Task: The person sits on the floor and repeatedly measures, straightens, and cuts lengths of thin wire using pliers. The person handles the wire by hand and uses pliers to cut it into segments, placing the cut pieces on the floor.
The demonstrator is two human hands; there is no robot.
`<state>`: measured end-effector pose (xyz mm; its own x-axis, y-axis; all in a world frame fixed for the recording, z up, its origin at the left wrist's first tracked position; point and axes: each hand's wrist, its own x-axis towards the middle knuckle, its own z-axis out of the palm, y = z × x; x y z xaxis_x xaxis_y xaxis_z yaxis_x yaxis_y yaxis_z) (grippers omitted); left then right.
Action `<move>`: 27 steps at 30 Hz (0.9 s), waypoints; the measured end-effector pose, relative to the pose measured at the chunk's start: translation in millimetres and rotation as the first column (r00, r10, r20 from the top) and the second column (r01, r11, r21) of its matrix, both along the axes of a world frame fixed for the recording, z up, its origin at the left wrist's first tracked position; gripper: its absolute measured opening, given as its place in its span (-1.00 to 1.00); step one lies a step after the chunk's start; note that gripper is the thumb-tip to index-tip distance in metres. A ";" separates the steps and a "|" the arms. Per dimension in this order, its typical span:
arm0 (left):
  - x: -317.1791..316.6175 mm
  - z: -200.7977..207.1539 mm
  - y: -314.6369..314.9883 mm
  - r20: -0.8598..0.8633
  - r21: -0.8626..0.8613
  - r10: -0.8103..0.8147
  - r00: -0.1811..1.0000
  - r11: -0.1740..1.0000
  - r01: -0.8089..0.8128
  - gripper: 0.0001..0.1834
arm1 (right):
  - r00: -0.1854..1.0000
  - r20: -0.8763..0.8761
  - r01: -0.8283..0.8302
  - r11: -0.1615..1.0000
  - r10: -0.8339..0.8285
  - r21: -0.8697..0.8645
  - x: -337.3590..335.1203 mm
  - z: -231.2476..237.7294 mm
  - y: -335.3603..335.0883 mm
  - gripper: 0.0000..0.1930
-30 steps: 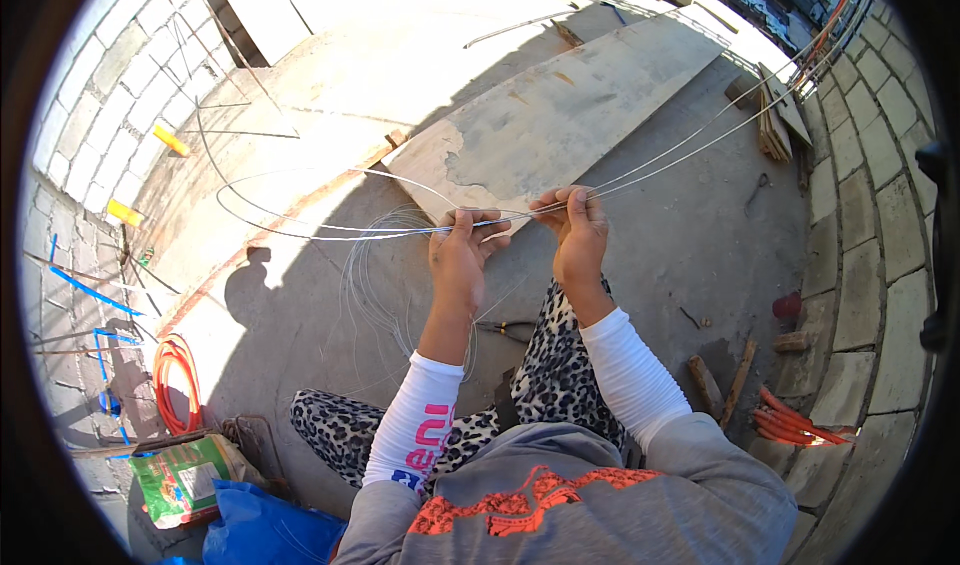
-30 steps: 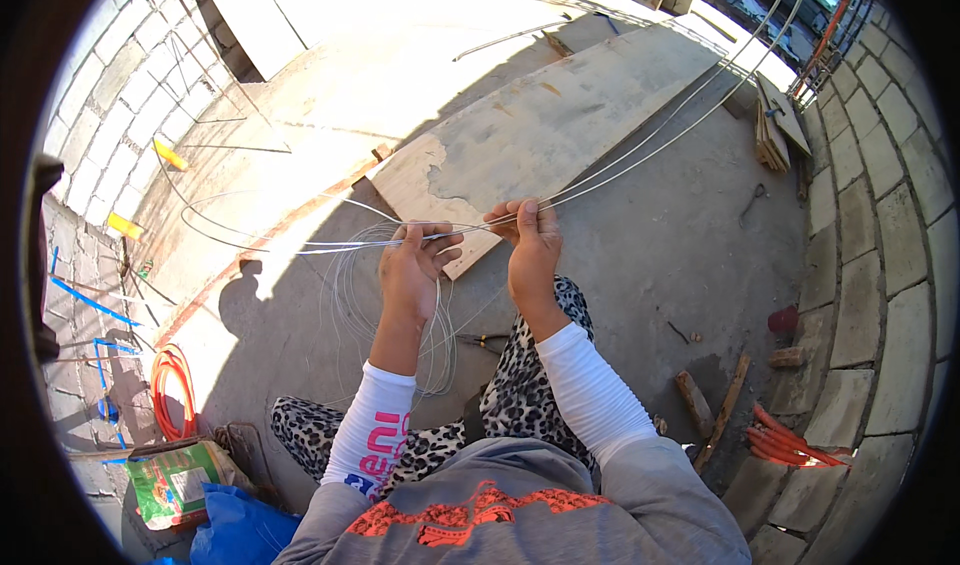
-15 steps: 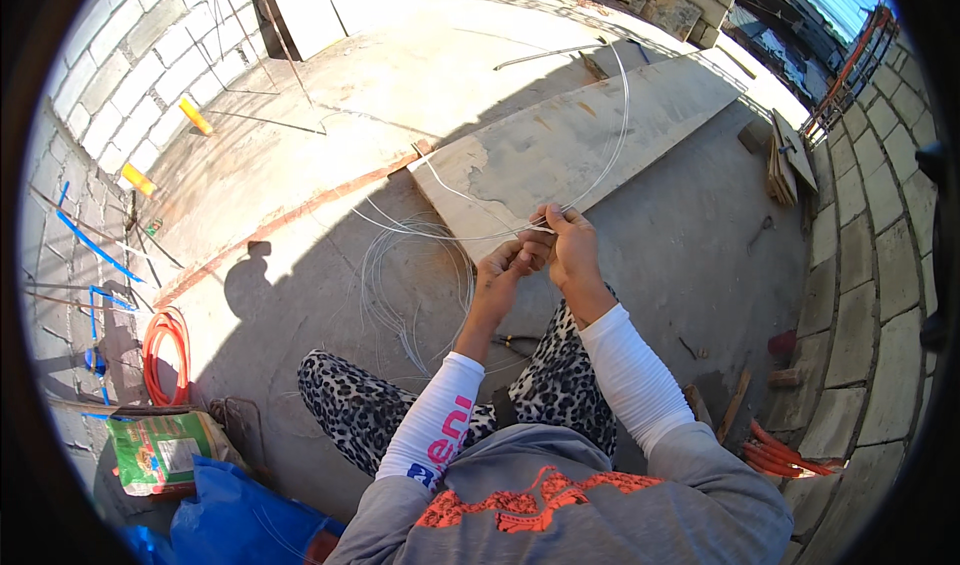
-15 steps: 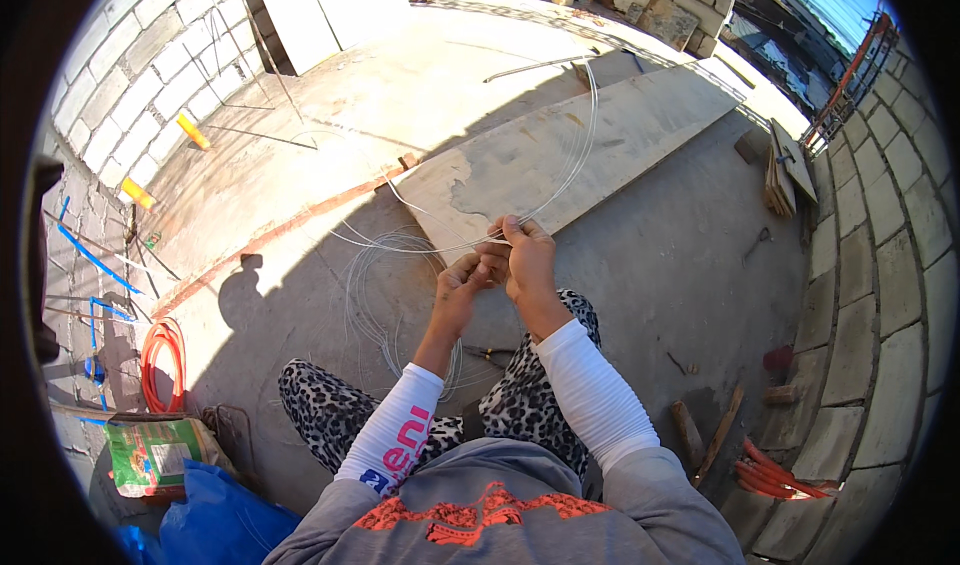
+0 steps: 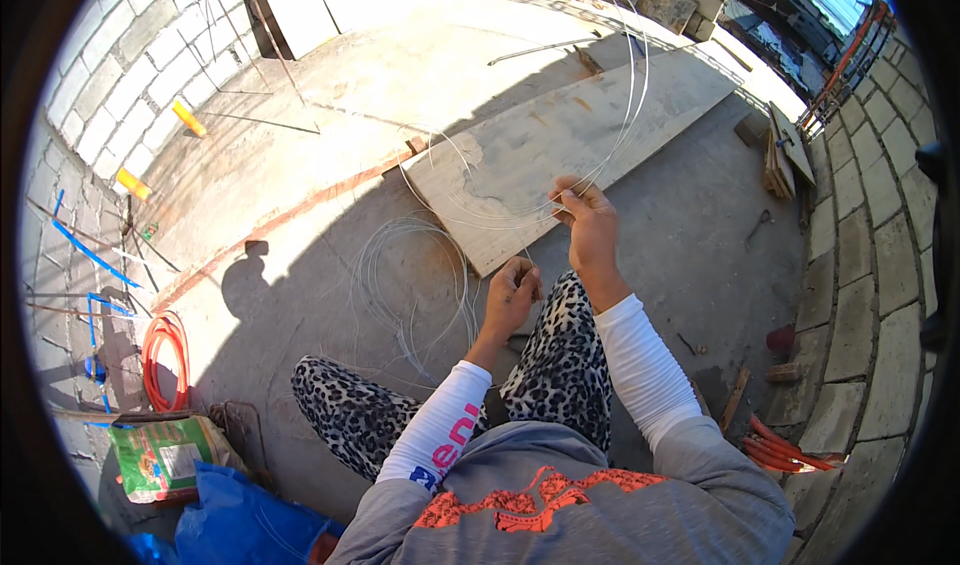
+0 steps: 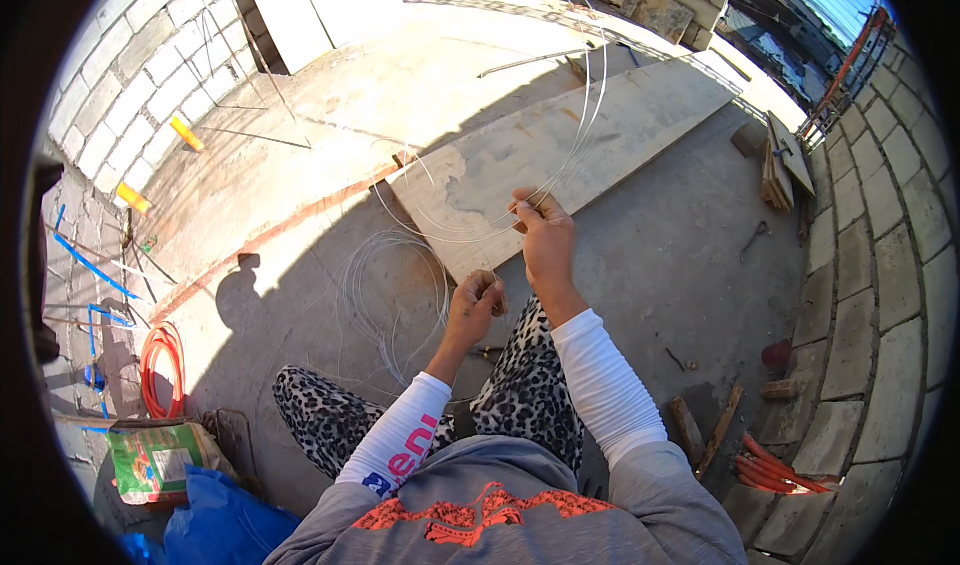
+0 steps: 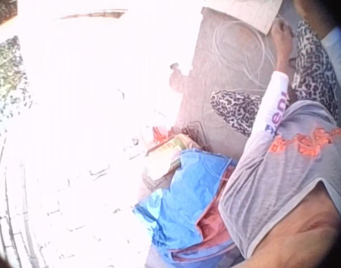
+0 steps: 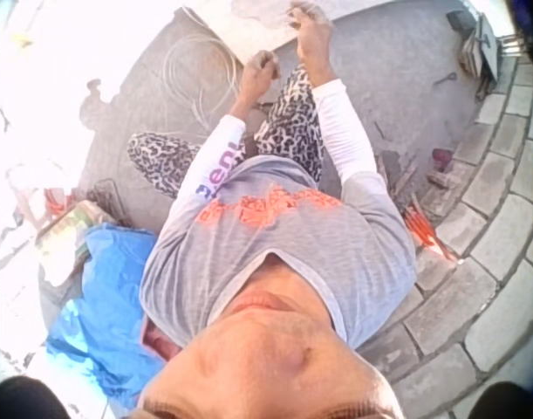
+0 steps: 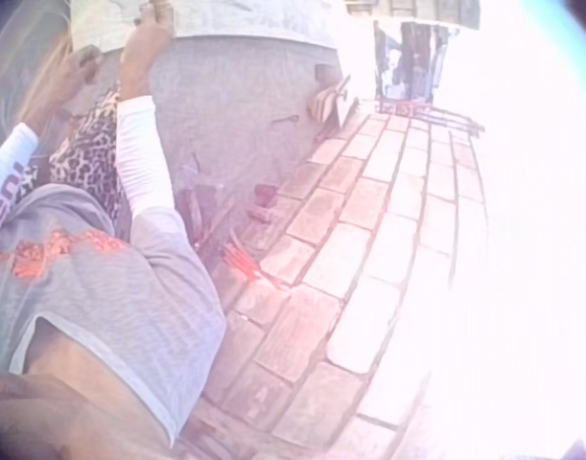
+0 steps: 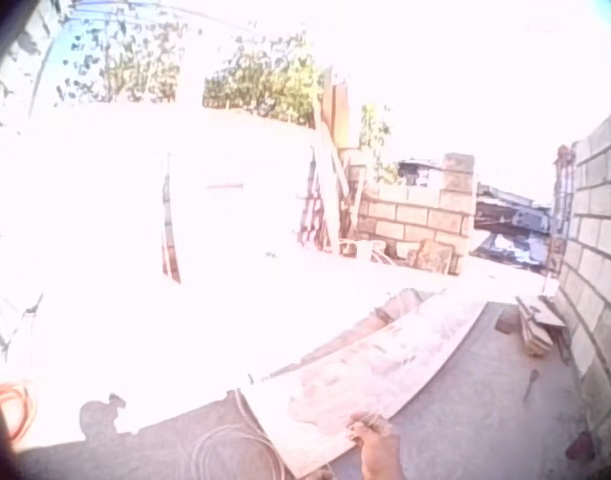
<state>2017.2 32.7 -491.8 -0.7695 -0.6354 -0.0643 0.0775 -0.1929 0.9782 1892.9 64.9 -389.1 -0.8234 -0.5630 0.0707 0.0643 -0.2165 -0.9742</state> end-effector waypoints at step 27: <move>15.8 -34.3 46.9 0.587 -0.375 0.123 0.801 0.917 0.134 -0.74 | 0.999 -0.048 -0.019 0.970 0.008 -0.243 6.9 -21.7 -15.5 -0.93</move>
